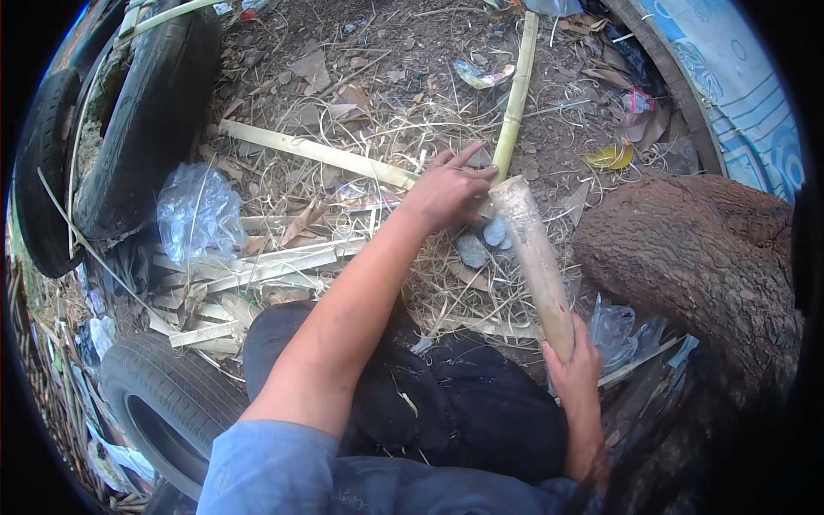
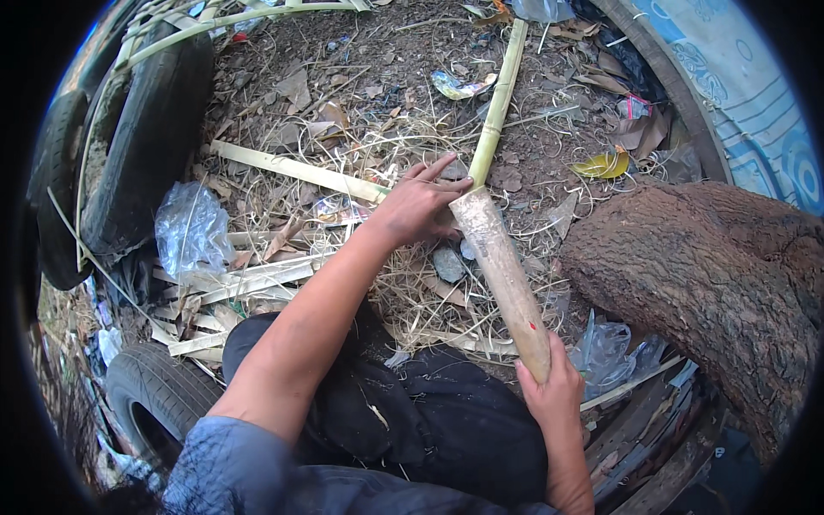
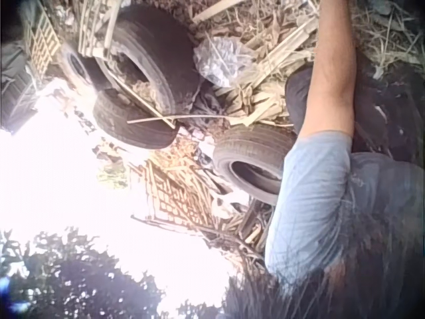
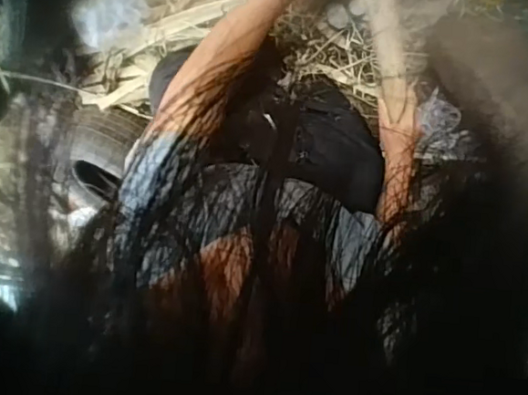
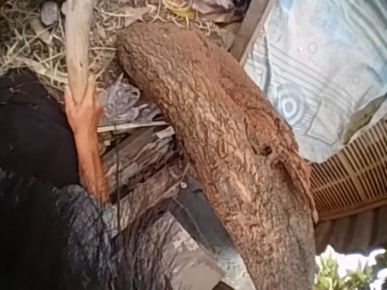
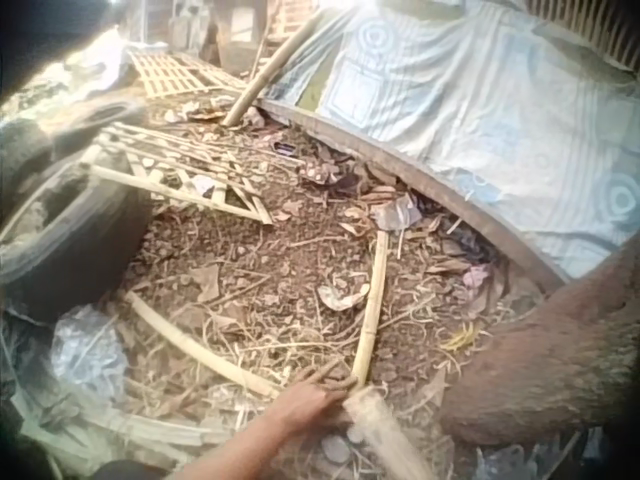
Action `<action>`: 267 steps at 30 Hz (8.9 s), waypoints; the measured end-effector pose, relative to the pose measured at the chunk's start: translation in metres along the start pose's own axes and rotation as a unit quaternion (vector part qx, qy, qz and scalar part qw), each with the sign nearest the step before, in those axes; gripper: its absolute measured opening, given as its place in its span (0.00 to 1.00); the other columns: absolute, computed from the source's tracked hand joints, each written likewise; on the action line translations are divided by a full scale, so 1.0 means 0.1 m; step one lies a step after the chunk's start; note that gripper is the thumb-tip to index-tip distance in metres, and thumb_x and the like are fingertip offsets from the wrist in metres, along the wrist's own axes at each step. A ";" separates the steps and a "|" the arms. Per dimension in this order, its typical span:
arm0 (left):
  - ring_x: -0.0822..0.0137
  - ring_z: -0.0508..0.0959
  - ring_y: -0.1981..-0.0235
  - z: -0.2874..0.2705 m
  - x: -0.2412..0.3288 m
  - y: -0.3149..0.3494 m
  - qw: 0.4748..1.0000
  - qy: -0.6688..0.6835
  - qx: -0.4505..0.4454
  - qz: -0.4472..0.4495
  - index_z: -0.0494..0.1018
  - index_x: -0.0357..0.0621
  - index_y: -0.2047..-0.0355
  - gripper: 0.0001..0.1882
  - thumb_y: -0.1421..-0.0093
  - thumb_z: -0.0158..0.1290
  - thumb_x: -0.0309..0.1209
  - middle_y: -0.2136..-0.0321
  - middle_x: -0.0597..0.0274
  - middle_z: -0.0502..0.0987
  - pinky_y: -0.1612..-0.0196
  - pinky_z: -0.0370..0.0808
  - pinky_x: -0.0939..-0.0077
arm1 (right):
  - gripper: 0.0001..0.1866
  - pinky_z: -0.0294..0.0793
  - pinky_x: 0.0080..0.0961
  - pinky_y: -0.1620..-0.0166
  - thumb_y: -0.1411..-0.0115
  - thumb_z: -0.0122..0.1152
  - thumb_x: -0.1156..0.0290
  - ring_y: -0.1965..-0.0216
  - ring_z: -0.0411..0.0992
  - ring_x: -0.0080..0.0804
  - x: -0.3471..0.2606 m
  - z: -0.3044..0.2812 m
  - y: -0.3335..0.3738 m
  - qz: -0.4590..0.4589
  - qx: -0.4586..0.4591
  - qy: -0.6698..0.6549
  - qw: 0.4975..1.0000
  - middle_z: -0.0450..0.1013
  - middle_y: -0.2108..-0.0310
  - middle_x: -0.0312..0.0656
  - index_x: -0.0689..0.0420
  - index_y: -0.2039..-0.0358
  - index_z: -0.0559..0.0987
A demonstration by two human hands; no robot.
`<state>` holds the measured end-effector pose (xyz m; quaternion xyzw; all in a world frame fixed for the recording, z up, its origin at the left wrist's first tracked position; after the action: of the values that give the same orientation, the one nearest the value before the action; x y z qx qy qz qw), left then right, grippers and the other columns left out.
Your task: The person assembles a lattice frame by aligning thin wooden slats and securing them with small nails using a wooden mallet.
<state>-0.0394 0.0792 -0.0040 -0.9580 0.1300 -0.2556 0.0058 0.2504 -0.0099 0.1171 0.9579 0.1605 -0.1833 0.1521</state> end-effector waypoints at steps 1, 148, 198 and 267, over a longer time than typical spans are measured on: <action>0.59 0.55 0.30 0.00 0.00 -0.01 1.000 -0.001 0.001 -0.001 0.79 0.53 0.57 0.26 0.56 0.68 0.48 0.38 0.76 0.69 0.34 0.59 0.49 | 0.34 0.77 0.44 0.60 0.50 0.70 0.67 0.61 0.77 0.59 0.01 -0.01 0.03 -0.001 0.019 -0.022 1.000 0.77 0.61 0.58 0.59 0.43 0.69; 0.66 0.47 0.27 0.15 -0.17 0.00 1.000 -0.011 -0.023 0.013 0.72 0.74 0.44 0.36 0.57 0.68 0.43 0.32 0.79 0.60 0.30 0.46 0.37 | 0.36 0.77 0.43 0.67 0.50 0.71 0.66 0.68 0.77 0.56 -0.16 -0.08 0.01 -0.178 0.059 0.060 0.980 0.76 0.63 0.55 0.62 0.42 0.69; 0.61 0.45 0.27 0.08 -0.16 -0.02 1.000 -0.003 -0.027 0.002 0.69 0.63 0.40 0.46 0.61 0.69 0.56 0.32 0.66 0.58 0.29 0.44 0.37 | 0.36 0.76 0.44 0.55 0.48 0.67 0.71 0.56 0.76 0.59 -0.30 -0.15 -0.13 -0.040 -0.033 0.113 0.992 0.75 0.54 0.59 0.61 0.38 0.65; 0.58 0.41 0.26 0.14 -0.15 -0.03 0.993 0.059 -0.098 -0.025 0.60 0.71 0.35 0.53 0.63 0.71 0.55 0.30 0.66 0.56 0.28 0.37 0.41 | 0.32 0.75 0.41 0.51 0.45 0.68 0.70 0.51 0.75 0.58 -0.31 -0.19 -0.03 -0.112 0.032 0.119 0.986 0.73 0.50 0.62 0.66 0.42 0.69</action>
<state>-0.0441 0.0852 -0.0234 -0.9402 0.1310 -0.2974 -0.1024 0.2276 -0.0086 0.1463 0.9531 0.2780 -0.0893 0.0797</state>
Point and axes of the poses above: each hand's wrist, its own y-axis away from the middle knuckle, its own z-axis out of the palm, x = y × z, the point moved 5 cm from there along -y, towards the middle knuckle
